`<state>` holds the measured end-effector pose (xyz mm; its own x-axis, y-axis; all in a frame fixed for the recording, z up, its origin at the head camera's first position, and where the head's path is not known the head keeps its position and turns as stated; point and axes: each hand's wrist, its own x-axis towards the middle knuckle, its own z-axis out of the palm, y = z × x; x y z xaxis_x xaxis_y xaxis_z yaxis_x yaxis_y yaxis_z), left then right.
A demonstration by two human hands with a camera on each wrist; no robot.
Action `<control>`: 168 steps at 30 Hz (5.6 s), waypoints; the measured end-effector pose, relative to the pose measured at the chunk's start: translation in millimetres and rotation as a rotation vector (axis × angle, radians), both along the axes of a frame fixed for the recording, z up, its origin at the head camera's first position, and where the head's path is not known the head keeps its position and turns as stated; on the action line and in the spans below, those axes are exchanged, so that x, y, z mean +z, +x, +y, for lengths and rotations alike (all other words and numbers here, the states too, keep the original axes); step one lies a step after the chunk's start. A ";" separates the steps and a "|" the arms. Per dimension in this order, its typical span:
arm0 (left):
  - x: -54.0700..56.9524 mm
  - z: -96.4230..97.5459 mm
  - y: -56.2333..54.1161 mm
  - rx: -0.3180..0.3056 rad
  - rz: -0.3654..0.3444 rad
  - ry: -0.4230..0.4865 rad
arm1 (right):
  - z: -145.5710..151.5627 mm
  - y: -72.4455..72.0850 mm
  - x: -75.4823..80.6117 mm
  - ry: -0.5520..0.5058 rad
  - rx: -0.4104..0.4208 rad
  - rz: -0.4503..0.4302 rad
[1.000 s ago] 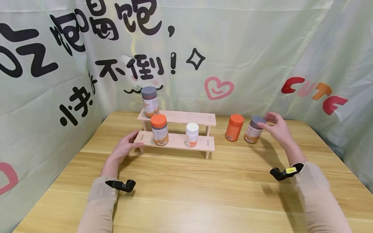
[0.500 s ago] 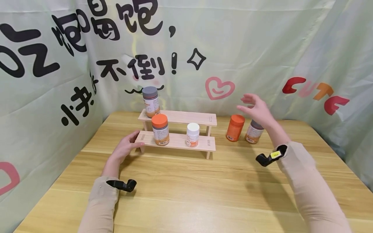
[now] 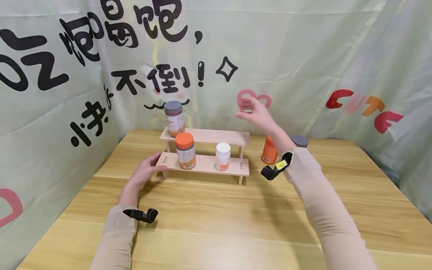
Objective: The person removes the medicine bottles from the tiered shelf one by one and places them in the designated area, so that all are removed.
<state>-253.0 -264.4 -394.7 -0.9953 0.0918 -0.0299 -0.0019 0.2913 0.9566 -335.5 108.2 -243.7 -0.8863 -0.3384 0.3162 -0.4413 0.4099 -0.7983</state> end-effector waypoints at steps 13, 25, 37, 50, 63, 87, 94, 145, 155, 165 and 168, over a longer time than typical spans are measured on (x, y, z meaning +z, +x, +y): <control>-1.6 0.4 -0.3 -0.012 0.035 -0.010 | -76.3 -2.4 13.0 -0.052 0.079 -0.040; -4.0 -1.2 -2.6 -0.012 0.023 -0.005 | -132.0 1.0 11.9 -0.016 0.134 -0.058; -0.7 0.0 1.3 -0.010 0.019 -0.010 | -168.8 6.3 -1.8 -0.017 0.088 -0.058; -2.1 0.9 1.3 -0.014 0.029 -0.002 | -180.1 4.2 -9.0 -0.015 0.079 -0.110; -1.9 1.1 1.3 -0.012 0.012 -0.009 | -180.0 6.0 -12.3 -0.021 0.034 -0.132; -1.5 1.2 0.9 -0.021 0.013 0.012 | -139.4 -2.5 7.1 0.015 -0.029 -0.009; -0.1 2.3 3.7 -0.025 0.019 0.017 | -110.6 -10.4 14.6 -0.042 -0.047 -0.027; -0.4 1.7 3.3 -0.032 0.012 0.000 | 124.0 6.6 -2.9 -0.002 -0.414 -0.041; 1.8 2.5 4.2 -0.023 -0.001 -0.006 | 156.0 15.3 -7.0 0.001 -0.464 0.014; 2.9 4.1 3.5 -0.035 0.002 0.029 | 185.6 27.5 -13.6 0.016 -0.553 0.027; 2.9 3.9 3.5 -0.034 0.001 0.033 | 195.6 31.1 -17.0 0.029 -0.584 0.009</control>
